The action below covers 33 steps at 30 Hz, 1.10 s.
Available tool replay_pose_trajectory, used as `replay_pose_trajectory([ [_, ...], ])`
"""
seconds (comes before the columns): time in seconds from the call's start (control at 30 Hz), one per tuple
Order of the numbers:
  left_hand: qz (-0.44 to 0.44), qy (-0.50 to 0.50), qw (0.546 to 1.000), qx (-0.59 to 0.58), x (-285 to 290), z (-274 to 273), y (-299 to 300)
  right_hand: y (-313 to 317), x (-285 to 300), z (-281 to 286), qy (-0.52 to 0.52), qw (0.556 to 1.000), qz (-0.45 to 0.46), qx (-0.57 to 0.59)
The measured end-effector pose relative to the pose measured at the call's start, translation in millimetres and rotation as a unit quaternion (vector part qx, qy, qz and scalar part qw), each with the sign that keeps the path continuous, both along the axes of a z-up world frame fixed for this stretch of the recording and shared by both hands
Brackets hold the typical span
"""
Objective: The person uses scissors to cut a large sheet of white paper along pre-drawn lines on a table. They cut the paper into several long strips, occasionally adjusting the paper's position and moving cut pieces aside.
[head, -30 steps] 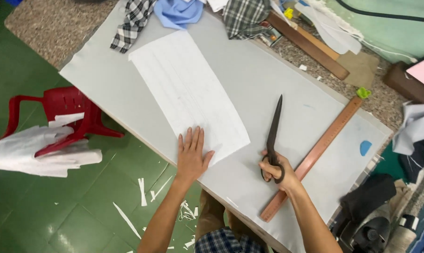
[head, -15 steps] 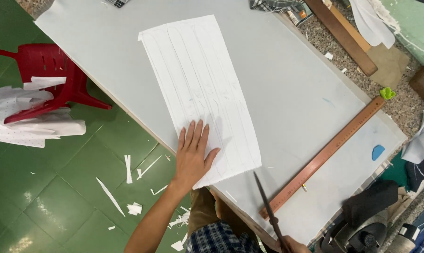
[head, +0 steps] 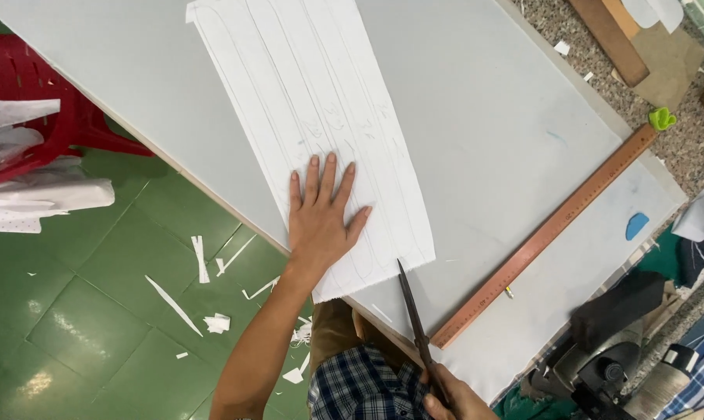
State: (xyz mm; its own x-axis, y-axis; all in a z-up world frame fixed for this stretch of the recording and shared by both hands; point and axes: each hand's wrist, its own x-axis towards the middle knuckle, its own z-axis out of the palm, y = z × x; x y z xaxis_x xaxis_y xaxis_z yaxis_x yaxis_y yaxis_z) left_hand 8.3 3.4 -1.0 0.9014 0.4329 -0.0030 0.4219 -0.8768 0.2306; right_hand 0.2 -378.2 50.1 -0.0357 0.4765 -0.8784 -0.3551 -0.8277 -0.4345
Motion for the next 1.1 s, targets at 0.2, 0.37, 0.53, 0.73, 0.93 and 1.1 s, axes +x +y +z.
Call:
replay_pose_trajectory([
  [0.2, -0.001, -0.042, 0.999, 0.02, 0.0, 2.8, 0.9, 22.1, -6.0, 19.9, -0.09, 0.994, 0.039, -0.041],
  [0.37, -0.001, 0.005, 1.0, -0.011, 0.0, -1.1, 1.3, 6.2, -9.9, 4.5, -0.108, 0.989, 0.063, -0.079],
  [0.53, 0.002, -0.018, 1.0, 0.015, -3.7, 1.3, -0.8, 17.2, 14.8, 30.3, 0.016, 0.993, 0.065, -0.096],
  [0.73, 0.002, -0.02, 0.999, 0.033, -8.4, -5.4, -2.9, 86.6, 35.4, 50.3, -0.014, 0.988, 0.067, -0.136],
  [0.93, 0.006, -0.014, 1.0, 0.023, -7.7, -2.8, -3.2, 87.3, 34.1, 33.4, -0.036, 0.999, 0.025, -0.028],
  [1.1, 0.003, 0.01, 1.0, 0.006, -7.7, -1.8, -2.5, 80.0, 31.0, 25.0, -0.098, 0.993, 0.07, 0.006],
])
